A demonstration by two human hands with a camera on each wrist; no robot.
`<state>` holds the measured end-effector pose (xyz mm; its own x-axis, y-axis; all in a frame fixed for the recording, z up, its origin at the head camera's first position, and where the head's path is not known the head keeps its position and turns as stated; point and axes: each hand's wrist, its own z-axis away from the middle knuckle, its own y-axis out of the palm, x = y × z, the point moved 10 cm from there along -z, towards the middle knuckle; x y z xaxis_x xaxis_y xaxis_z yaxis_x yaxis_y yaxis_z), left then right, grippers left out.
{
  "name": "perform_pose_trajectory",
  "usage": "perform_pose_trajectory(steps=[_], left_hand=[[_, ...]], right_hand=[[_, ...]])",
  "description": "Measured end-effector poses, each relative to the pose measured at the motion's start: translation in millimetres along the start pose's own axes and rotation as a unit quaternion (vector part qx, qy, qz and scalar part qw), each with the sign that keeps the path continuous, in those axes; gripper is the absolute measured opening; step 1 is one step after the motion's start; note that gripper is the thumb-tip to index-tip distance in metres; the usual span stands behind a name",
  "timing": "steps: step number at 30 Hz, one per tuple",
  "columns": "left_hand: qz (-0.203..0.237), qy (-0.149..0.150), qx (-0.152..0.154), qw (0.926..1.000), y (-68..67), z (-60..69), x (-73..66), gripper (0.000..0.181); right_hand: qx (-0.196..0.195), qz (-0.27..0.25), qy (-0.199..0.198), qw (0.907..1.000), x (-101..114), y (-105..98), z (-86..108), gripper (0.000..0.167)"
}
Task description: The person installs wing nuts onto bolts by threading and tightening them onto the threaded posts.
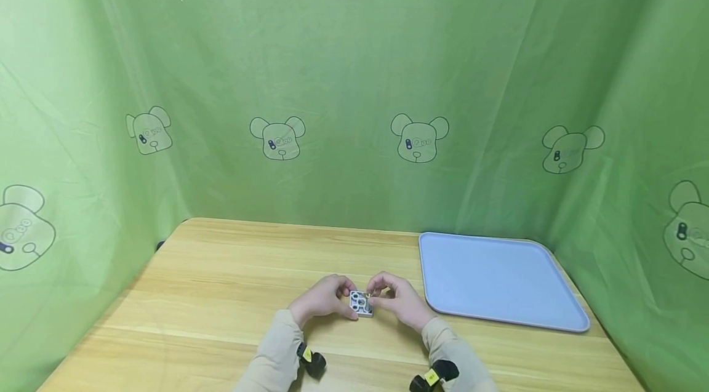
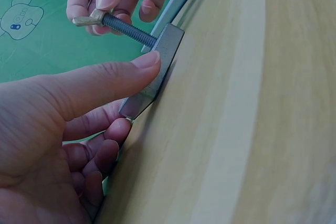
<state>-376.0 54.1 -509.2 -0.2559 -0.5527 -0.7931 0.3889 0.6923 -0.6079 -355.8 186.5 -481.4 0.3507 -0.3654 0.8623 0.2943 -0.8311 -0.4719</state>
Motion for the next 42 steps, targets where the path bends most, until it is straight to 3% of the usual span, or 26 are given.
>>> perform_pose_trajectory(steps=[5,10,17,23,32,42], left_hand=[[-0.004,0.003,0.001,1.0000,0.2,-0.3,-0.1,0.046],[-0.006,0.004,0.001,1.0000,0.1,-0.6,0.1,0.047],[-0.011,0.003,-0.001,0.9999,-1.1,1.1,-2.2,0.047],[-0.003,0.001,-0.001,1.0000,-2.1,4.4,-6.0,0.046],[0.002,0.001,-0.002,1.0000,-2.7,5.2,-6.5,0.044],[-0.001,0.002,-0.002,1.0000,-2.5,3.5,-4.6,0.046]], right_hand=[[-0.021,0.050,-0.014,0.9984,9,0,0.7,0.022],[-0.029,0.075,-0.027,0.9964,42,1,7.4,0.022],[-0.038,0.105,-0.054,0.9923,19,4,1.4,0.027],[-0.051,0.094,-0.083,0.9908,25,6,2.3,0.026],[-0.032,0.108,-0.110,0.9875,28,9,3.0,0.020],[-0.029,0.127,-0.095,0.9869,28,6,1.6,0.024]])
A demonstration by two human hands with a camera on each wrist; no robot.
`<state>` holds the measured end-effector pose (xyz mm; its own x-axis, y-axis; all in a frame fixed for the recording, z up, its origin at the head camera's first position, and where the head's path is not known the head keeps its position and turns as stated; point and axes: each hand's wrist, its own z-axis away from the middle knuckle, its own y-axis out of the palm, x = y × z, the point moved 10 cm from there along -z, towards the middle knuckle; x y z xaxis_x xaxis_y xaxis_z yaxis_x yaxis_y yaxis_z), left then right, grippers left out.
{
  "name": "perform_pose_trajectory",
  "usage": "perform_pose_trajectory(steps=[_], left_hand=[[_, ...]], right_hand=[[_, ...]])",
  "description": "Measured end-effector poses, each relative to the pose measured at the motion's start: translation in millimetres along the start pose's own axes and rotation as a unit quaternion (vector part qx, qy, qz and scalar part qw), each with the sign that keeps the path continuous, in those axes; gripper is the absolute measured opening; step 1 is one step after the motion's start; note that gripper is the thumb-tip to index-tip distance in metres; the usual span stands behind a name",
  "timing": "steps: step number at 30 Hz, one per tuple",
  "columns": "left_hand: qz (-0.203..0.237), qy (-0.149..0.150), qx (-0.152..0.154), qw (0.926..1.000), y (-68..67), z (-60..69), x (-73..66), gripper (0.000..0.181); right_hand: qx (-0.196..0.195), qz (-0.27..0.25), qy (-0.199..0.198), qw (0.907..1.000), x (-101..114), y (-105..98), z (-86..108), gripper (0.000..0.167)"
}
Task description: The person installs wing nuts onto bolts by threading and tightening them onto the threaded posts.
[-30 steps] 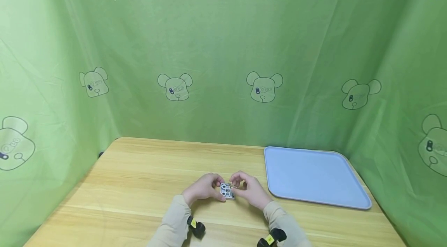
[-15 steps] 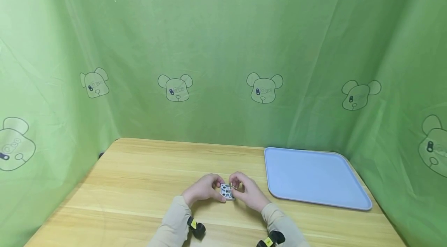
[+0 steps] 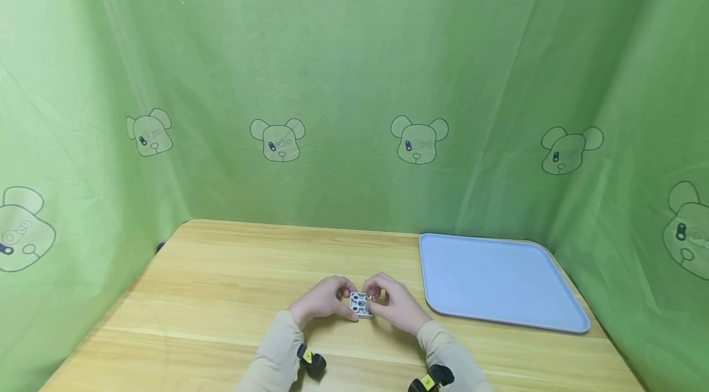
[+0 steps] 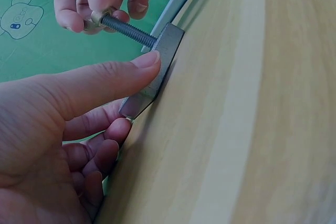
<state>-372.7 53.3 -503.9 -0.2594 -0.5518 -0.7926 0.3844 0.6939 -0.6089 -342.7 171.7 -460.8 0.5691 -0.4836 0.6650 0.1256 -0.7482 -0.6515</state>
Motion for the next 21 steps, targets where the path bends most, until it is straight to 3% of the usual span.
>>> perform_pose_trajectory(steps=[21], left_hand=[[0.001,0.010,-0.005,0.9999,-1.2,-1.9,-0.9,0.043]], right_hand=[[0.021,-0.028,-0.014,0.9993,-6.6,-2.8,3.0,0.025]])
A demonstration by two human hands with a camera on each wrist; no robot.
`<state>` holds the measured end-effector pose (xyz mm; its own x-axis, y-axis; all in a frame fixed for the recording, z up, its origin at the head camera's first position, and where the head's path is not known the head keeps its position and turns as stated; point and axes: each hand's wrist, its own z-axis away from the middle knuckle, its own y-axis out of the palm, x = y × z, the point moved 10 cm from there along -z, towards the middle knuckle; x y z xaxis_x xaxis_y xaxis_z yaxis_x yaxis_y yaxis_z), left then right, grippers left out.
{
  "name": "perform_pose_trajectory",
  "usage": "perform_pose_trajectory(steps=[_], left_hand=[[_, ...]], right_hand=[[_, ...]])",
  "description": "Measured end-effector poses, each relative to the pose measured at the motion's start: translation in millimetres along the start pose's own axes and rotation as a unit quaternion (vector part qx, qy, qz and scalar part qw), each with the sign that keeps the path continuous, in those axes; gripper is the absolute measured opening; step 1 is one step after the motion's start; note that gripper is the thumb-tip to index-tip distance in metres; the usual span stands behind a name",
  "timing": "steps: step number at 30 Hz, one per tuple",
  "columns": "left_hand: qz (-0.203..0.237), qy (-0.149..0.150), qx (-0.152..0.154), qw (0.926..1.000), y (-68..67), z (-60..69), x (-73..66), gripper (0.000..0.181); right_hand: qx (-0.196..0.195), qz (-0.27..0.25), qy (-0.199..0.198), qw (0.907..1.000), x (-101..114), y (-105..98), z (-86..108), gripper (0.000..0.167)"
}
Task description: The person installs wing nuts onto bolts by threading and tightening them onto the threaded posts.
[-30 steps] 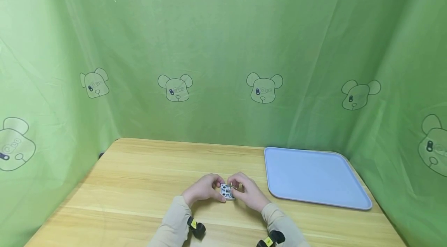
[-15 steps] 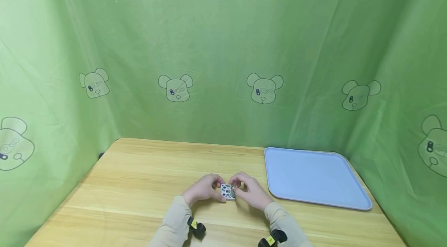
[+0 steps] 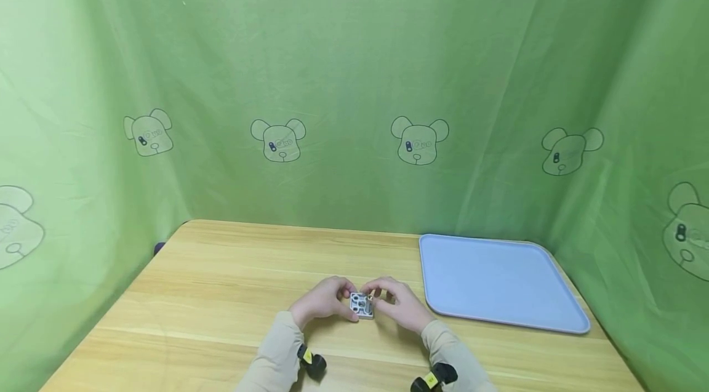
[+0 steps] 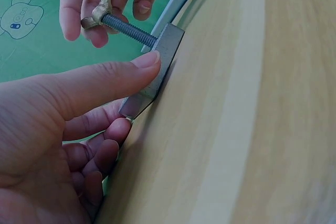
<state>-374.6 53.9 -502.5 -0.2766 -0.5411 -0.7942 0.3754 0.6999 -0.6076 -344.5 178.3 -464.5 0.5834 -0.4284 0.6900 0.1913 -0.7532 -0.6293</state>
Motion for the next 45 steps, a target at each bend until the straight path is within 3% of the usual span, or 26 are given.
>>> perform_pose_trajectory(steps=[8,14,37,45], left_hand=[[-0.001,-0.004,0.003,1.0000,1.8,-1.0,2.8,0.044],[0.001,-0.003,0.000,1.0000,1.7,-1.3,2.6,0.044],[-0.006,0.000,0.000,1.0000,1.6,-2.9,3.2,0.045],[-0.008,-0.004,0.001,1.0000,1.2,-2.6,3.1,0.044]], right_hand=[[0.018,-0.024,0.023,0.9993,-10.2,1.3,1.6,0.028],[0.027,-0.033,0.025,0.9988,-0.8,0.5,1.5,0.032],[0.029,-0.023,0.013,0.9992,-4.1,2.3,-0.2,0.034],[0.030,-0.006,0.029,0.9991,-8.7,2.8,0.1,0.034]])
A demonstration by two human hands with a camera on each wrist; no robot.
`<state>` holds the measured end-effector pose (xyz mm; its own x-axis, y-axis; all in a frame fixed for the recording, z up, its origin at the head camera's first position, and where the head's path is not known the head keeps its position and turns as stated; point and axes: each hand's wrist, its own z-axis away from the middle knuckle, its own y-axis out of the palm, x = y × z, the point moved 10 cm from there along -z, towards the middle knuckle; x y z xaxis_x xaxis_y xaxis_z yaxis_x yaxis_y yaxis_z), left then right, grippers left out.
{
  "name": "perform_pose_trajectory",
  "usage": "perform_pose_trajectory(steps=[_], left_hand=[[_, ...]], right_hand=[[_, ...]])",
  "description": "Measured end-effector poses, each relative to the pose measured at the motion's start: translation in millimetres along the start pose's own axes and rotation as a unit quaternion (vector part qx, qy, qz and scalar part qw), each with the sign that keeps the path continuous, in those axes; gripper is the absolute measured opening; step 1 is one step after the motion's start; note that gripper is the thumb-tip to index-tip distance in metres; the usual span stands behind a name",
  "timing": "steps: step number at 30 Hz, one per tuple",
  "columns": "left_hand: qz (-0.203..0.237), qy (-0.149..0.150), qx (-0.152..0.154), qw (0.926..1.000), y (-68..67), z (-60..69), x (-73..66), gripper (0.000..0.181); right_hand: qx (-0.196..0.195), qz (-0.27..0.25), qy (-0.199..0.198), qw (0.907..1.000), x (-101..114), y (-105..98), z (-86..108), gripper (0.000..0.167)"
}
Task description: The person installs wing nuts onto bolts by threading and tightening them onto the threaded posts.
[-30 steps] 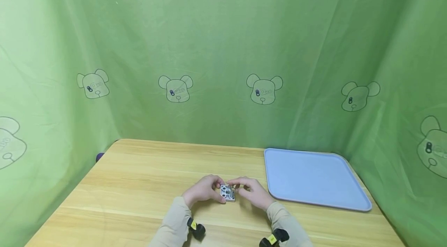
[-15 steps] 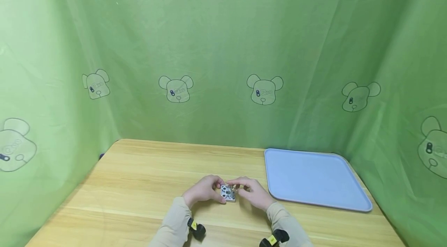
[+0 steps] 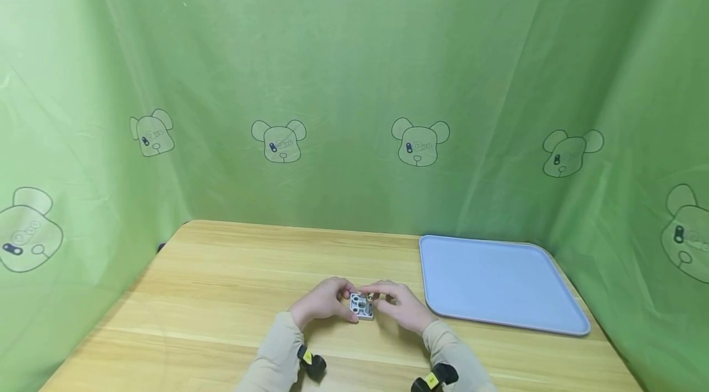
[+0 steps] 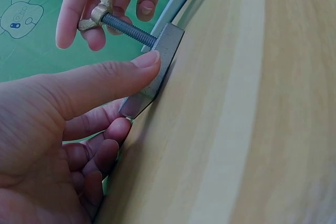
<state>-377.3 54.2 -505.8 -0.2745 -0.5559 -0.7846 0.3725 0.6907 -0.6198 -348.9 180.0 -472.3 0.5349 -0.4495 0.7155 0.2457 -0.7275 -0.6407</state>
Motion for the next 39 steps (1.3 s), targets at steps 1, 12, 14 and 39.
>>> perform_pose_trajectory(steps=[1,12,14,39], left_hand=[[0.001,0.000,0.000,1.0000,-0.2,0.0,-0.2,0.045],[0.004,0.002,-0.001,1.0000,-1.3,0.5,-2.6,0.044],[0.004,0.001,-0.001,1.0000,-1.3,0.5,-2.4,0.044],[0.010,-0.005,-0.004,0.9999,0.4,1.6,0.1,0.044]], right_hand=[[0.001,-0.001,-0.001,1.0000,0,0,-0.1,0.035],[0.008,-0.025,-0.041,0.9988,13,-1,-1.4,0.039],[0.007,-0.022,-0.038,0.9990,13,-1,-1.2,0.039],[-0.001,0.005,-0.010,0.9999,7,0,0.3,0.034]])
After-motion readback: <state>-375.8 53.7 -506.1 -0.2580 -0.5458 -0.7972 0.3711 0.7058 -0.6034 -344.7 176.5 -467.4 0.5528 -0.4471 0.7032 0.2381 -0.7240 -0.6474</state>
